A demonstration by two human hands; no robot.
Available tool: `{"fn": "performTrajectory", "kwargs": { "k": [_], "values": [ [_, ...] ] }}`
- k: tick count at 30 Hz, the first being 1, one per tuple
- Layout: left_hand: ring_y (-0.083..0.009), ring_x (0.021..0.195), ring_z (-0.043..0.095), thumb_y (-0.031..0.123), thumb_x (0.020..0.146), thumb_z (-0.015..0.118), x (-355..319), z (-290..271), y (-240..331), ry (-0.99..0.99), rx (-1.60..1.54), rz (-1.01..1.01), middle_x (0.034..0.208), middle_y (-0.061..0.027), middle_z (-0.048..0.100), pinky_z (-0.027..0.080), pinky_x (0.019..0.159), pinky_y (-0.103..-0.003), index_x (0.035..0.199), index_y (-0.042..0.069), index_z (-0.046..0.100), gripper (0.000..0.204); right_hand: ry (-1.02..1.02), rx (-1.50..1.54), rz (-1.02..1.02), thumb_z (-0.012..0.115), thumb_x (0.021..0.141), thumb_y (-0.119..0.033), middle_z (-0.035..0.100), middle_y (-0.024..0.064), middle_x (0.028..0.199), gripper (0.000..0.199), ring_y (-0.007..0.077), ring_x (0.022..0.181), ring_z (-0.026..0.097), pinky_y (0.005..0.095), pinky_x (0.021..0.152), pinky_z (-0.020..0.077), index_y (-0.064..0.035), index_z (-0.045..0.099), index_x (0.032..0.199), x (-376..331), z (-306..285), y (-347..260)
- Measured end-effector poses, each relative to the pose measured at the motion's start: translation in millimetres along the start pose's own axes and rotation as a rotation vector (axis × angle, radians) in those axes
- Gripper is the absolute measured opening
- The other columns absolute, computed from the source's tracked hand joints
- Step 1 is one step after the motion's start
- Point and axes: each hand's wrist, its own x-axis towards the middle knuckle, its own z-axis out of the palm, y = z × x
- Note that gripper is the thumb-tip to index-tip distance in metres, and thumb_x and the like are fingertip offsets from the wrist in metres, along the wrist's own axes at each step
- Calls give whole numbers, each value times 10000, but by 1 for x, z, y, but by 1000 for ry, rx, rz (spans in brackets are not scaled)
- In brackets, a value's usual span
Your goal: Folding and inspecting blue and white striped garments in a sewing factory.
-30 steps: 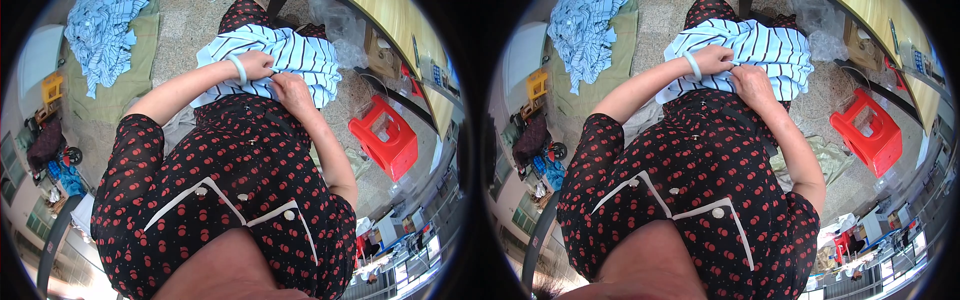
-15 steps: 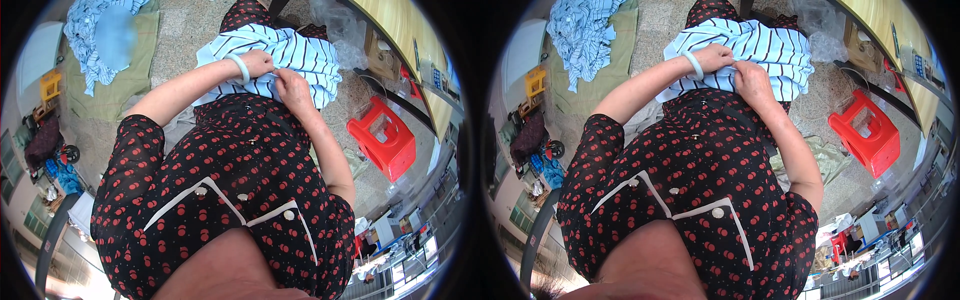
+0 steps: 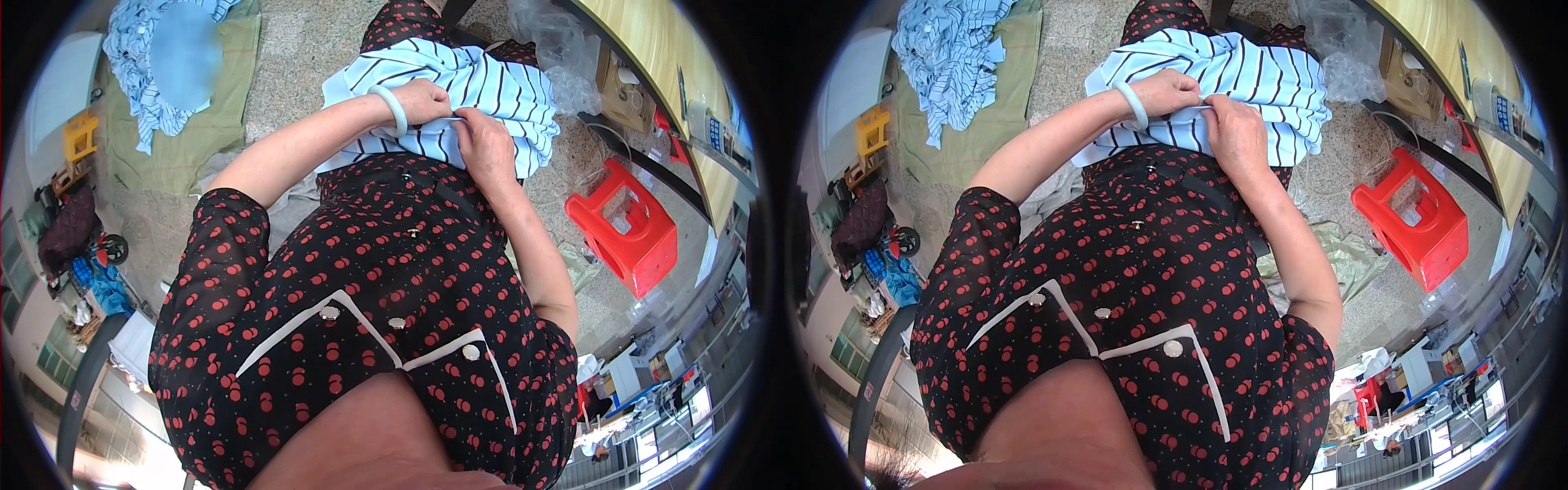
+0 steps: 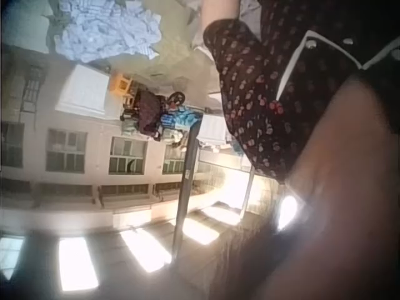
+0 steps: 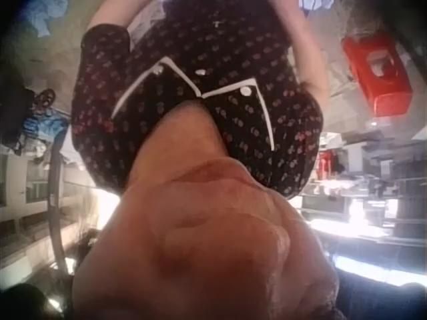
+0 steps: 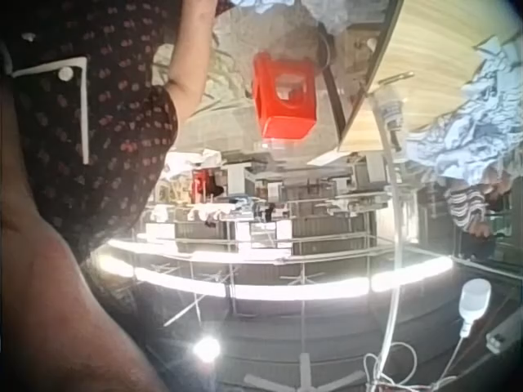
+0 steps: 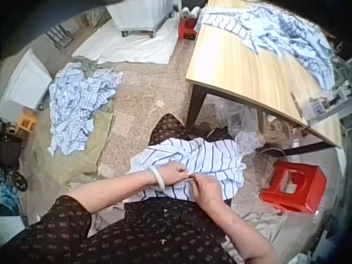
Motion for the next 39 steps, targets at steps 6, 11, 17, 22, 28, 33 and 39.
{"fn": "performTrajectory", "kwargs": {
  "k": [6,11,17,22,28,33,39],
  "values": [
    [-319,631,533,211,740,487,-7,5,13,164,411,223,653,-166,569,419,610,-385,694,3,568,229,58,-173,-116,565,725,-78,566,104,735,138,260,708,539,351,662,401,-37,576,856,-4,-1,-3],
    [-357,774,531,175,749,481,-21,12,22,150,557,283,799,-221,540,419,690,-425,784,-42,502,221,81,-198,-168,558,710,-59,536,97,717,148,254,699,517,349,660,386,-36,563,856,-3,1,2],
    [-365,758,523,163,767,467,-22,24,12,252,495,286,758,-203,525,410,662,-438,770,-25,458,189,34,-200,-204,544,716,-48,522,95,699,117,251,695,507,355,658,378,-30,553,831,0,-1,6],
    [-365,754,521,153,770,432,-24,22,19,244,497,200,756,-204,523,406,661,-440,754,-19,460,175,28,-174,-207,531,724,-37,525,105,698,110,258,700,510,356,660,378,-22,552,831,2,1,7],
    [-362,750,521,142,763,423,-21,21,9,267,478,257,750,-196,526,402,661,-442,747,-11,463,159,44,-52,-171,495,705,-32,508,113,683,39,268,692,511,366,668,374,-26,512,739,0,5,6],
    [-351,746,525,134,764,430,-22,20,8,255,521,268,746,-183,527,406,653,-436,753,-4,463,143,-26,-80,-160,501,727,-10,535,138,712,133,290,724,519,373,677,379,0,536,854,-1,5,5],
    [-337,727,529,127,759,442,-25,18,4,256,534,371,743,-160,524,414,630,-423,755,3,463,125,46,57,-177,512,706,-20,515,130,677,58,290,694,511,374,673,378,-10,527,761,-1,6,7]
  ]
}}
